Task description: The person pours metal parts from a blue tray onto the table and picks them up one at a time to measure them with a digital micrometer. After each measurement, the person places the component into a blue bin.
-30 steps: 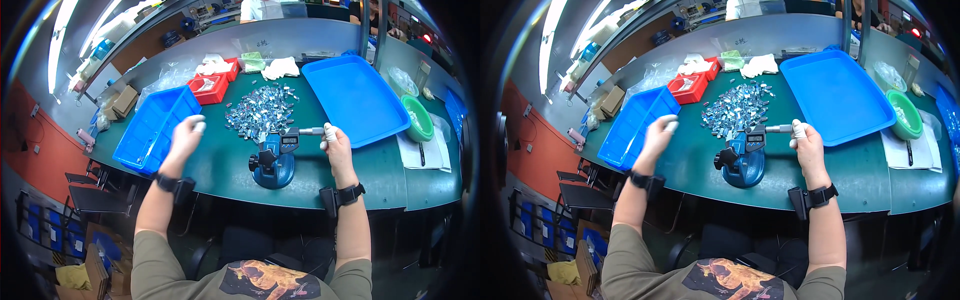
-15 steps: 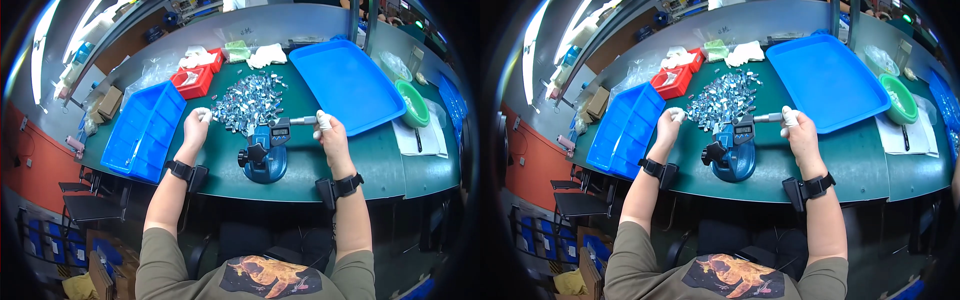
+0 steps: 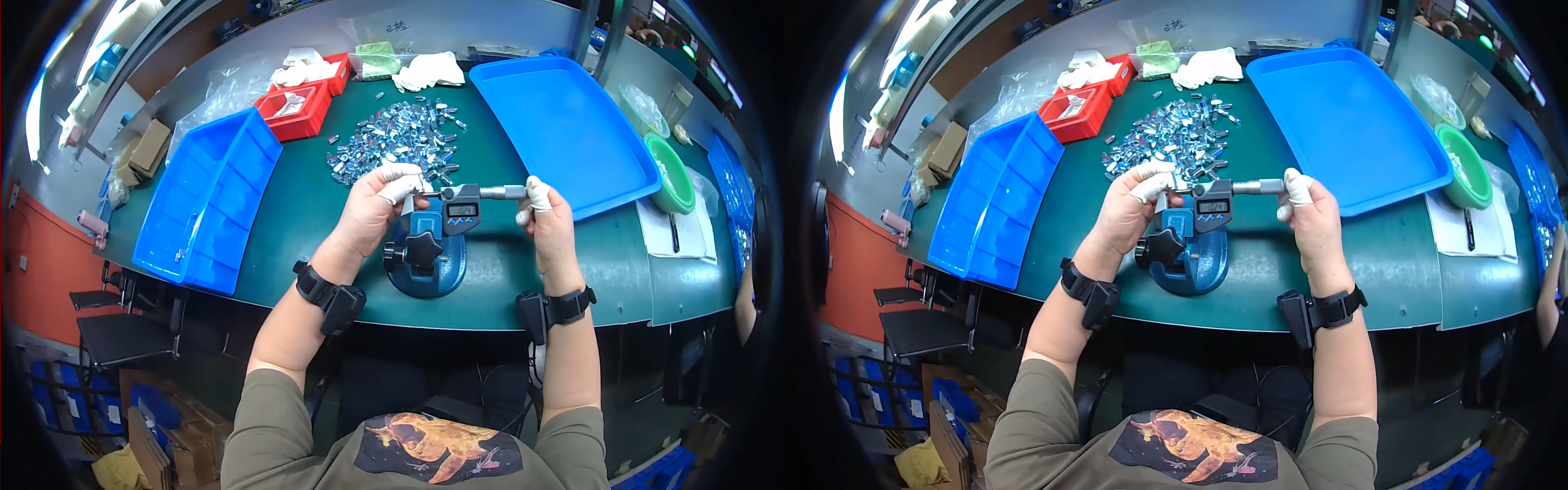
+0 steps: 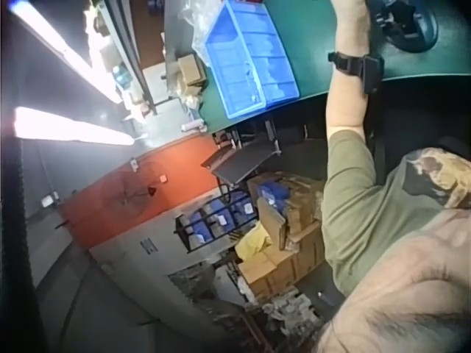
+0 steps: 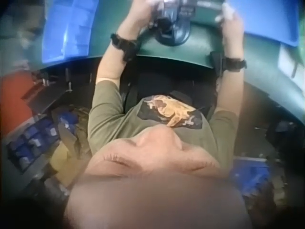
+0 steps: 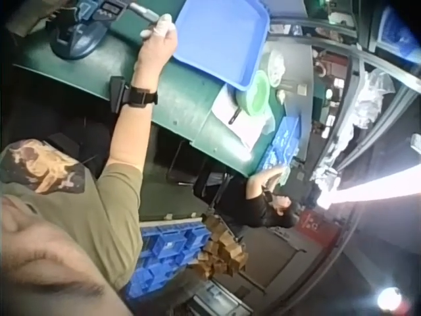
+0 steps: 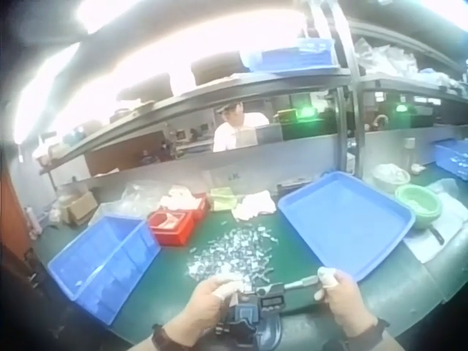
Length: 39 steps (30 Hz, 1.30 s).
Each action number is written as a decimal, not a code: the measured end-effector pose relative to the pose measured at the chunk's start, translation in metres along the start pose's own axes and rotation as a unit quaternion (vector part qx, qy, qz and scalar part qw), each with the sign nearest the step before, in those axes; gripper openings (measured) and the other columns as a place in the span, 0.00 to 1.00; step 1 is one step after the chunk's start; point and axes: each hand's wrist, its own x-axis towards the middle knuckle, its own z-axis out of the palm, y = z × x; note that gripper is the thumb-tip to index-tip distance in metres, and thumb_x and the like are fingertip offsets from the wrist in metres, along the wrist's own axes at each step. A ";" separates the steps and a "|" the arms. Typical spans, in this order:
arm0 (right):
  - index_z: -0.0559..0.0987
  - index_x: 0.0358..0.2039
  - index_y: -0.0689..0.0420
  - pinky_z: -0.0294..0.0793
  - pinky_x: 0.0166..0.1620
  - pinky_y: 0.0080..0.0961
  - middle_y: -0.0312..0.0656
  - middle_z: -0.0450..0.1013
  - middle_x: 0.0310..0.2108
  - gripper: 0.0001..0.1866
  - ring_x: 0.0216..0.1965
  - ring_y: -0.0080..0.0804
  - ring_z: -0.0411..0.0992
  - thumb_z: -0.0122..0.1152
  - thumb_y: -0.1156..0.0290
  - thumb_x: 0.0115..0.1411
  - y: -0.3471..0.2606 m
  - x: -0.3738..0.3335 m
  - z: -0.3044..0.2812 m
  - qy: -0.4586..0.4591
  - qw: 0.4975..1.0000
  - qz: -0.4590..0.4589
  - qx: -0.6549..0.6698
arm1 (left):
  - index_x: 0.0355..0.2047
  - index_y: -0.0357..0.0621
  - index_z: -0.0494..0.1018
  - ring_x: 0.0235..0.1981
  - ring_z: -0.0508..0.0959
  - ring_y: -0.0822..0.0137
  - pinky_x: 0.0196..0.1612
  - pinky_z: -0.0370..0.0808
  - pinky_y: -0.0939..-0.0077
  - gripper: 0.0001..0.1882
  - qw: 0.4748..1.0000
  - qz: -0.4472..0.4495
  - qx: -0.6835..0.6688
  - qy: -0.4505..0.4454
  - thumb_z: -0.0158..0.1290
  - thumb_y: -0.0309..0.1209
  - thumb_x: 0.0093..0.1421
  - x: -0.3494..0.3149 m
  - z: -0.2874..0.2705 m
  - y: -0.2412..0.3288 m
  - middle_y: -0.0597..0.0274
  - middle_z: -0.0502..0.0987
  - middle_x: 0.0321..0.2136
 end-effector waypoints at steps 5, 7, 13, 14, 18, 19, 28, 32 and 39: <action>0.69 0.20 0.54 0.52 0.17 0.09 0.30 0.62 0.14 0.15 0.14 0.12 0.57 0.48 0.57 0.58 0.000 -0.002 -0.001 0.023 1.000 0.010 0.002 | 0.37 0.39 0.68 0.30 0.77 0.67 0.30 0.74 0.81 0.09 0.998 -0.040 -0.052 -0.018 0.47 0.27 0.55 0.002 -0.003 -0.005 0.58 0.74 0.30; 0.69 0.20 0.54 0.51 0.16 0.09 0.30 0.62 0.14 0.15 0.14 0.13 0.57 0.48 0.57 0.58 -0.001 -0.001 0.001 0.017 1.000 0.014 0.011 | 0.37 0.40 0.68 0.31 0.77 0.66 0.30 0.75 0.79 0.09 0.997 -0.029 -0.068 -0.033 0.46 0.28 0.56 0.002 -0.007 -0.008 0.59 0.74 0.30; 0.67 0.20 0.53 0.50 0.15 0.10 0.29 0.62 0.14 0.16 0.13 0.13 0.57 0.47 0.57 0.58 0.001 0.000 0.000 0.022 1.000 0.019 0.008 | 0.37 0.40 0.68 0.31 0.77 0.66 0.30 0.75 0.79 0.09 0.995 -0.040 -0.086 -0.031 0.46 0.29 0.56 0.002 -0.003 -0.008 0.59 0.75 0.29; 0.67 0.20 0.53 0.50 0.15 0.10 0.29 0.62 0.14 0.16 0.13 0.13 0.57 0.47 0.57 0.58 0.000 0.000 0.000 0.021 1.000 0.018 0.006 | 0.37 0.40 0.68 0.31 0.77 0.66 0.30 0.75 0.79 0.09 0.995 -0.037 -0.083 -0.033 0.46 0.29 0.56 0.002 -0.003 -0.009 0.59 0.75 0.29; 0.68 0.19 0.54 0.53 0.17 0.10 0.29 0.62 0.15 0.17 0.15 0.13 0.57 0.48 0.56 0.57 -0.002 -0.002 0.000 0.021 0.999 0.026 0.000 | 0.37 0.40 0.69 0.31 0.77 0.66 0.30 0.75 0.78 0.09 0.996 -0.036 -0.078 -0.035 0.46 0.29 0.56 0.002 -0.004 -0.007 0.59 0.75 0.30; 0.68 0.19 0.54 0.53 0.17 0.10 0.29 0.62 0.15 0.17 0.15 0.14 0.57 0.49 0.56 0.57 -0.002 -0.002 -0.001 0.024 0.999 0.034 0.005 | 0.37 0.40 0.69 0.31 0.77 0.66 0.30 0.75 0.78 0.09 0.996 -0.038 -0.076 -0.036 0.46 0.29 0.56 0.002 -0.004 -0.007 0.59 0.75 0.30; 0.69 0.21 0.55 0.54 0.18 0.10 0.28 0.62 0.16 0.14 0.16 0.13 0.58 0.50 0.59 0.57 0.000 0.000 -0.002 0.009 0.999 0.011 0.036 | 0.38 0.40 0.69 0.32 0.76 0.65 0.30 0.75 0.75 0.10 0.997 -0.033 -0.061 -0.018 0.48 0.28 0.55 0.003 -0.001 -0.004 0.59 0.74 0.30; 0.69 0.22 0.55 0.54 0.18 0.10 0.28 0.62 0.16 0.14 0.16 0.12 0.57 0.49 0.60 0.58 0.003 -0.001 -0.002 -0.009 0.999 -0.017 0.049 | 0.37 0.40 0.69 0.31 0.76 0.65 0.30 0.76 0.75 0.11 0.998 -0.030 -0.051 -0.018 0.49 0.28 0.54 0.004 -0.003 -0.006 0.59 0.74 0.29; 0.68 0.21 0.53 0.50 0.16 0.08 0.27 0.61 0.15 0.13 0.15 0.11 0.56 0.48 0.60 0.58 0.006 0.000 -0.002 -0.034 0.998 -0.053 0.032 | 0.34 0.37 0.70 0.29 0.76 0.67 0.34 0.73 0.77 0.10 0.999 0.040 0.036 -0.006 0.52 0.27 0.51 0.004 -0.012 -0.004 0.58 0.75 0.28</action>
